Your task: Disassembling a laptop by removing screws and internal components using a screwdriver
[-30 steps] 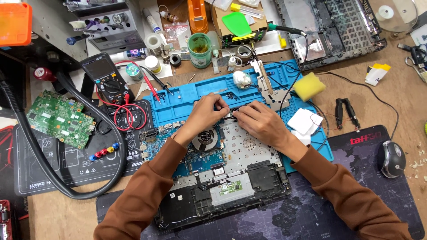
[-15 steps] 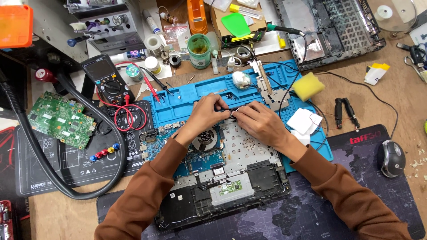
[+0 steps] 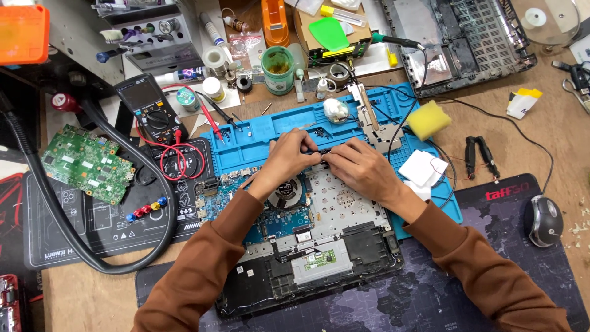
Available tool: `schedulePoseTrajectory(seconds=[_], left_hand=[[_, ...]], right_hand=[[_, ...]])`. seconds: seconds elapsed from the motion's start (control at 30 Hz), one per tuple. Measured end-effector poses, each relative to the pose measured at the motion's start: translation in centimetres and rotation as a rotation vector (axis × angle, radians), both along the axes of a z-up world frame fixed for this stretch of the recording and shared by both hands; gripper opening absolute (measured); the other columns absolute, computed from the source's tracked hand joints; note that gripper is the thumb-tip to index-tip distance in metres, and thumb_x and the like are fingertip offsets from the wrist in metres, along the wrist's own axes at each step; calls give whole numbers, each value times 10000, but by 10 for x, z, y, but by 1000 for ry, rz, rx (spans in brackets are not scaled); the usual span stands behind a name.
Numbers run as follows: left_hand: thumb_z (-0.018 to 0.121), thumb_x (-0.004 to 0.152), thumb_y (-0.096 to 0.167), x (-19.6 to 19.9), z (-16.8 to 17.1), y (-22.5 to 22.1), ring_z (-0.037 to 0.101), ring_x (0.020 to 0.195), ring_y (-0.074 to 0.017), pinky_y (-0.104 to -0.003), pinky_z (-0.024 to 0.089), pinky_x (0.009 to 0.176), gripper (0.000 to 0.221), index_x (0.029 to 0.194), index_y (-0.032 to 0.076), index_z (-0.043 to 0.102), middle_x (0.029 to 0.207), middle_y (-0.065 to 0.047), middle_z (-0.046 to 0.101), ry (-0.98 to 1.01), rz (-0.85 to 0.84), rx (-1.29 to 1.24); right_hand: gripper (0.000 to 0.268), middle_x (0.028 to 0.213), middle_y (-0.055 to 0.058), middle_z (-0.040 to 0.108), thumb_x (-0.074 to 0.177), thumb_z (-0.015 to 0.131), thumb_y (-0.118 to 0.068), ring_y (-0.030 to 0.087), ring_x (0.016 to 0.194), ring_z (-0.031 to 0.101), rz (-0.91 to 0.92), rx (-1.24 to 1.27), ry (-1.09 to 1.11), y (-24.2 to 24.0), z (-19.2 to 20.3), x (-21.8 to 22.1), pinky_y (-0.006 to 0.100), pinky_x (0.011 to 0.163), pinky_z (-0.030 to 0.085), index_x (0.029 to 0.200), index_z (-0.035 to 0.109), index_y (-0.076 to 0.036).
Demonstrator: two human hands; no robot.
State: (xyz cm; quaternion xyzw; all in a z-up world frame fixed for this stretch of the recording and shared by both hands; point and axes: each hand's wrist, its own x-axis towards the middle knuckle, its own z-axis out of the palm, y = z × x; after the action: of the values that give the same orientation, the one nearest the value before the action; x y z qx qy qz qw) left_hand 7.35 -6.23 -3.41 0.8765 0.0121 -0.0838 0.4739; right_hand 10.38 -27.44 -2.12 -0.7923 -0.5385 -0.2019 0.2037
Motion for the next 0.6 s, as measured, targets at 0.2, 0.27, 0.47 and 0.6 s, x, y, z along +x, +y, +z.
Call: schedulePoseTrajectory(seconds=[0.2,0.27,0.47,0.6], left_hand=[[760,821,219,3,-7,-2,553,922,-270,-443,341,820,164,930,113,698,865,-47,571,11,9,10],[763,812,226,3,-5,-2,554,928,-271,-443,338,821,172,925,114,696,866,-48,570,19,10,15],[766,804,226,3,-1,-1,558,946,-275,-439,331,826,184,926,109,694,877,-53,576,28,7,22],[780,829,223,2,-10,4,567,947,-281,-450,327,839,198,958,90,712,896,-68,601,25,-20,-48]], right_hand=[[67,1002,24,643,949,710,-90,183,912,627,13,-52,-17,-2,-8,3,331,806,563,1014,698,-102],[65,1014,25,637,960,701,-92,188,917,623,10,-58,-22,-4,-10,4,334,812,561,1023,692,-104],[70,993,19,637,963,702,-101,169,910,628,-10,-56,14,-3,-8,4,315,797,563,1031,701,-115],[60,976,20,639,971,692,-88,165,883,627,-17,-25,16,0,-2,0,301,773,561,1026,705,-111]])
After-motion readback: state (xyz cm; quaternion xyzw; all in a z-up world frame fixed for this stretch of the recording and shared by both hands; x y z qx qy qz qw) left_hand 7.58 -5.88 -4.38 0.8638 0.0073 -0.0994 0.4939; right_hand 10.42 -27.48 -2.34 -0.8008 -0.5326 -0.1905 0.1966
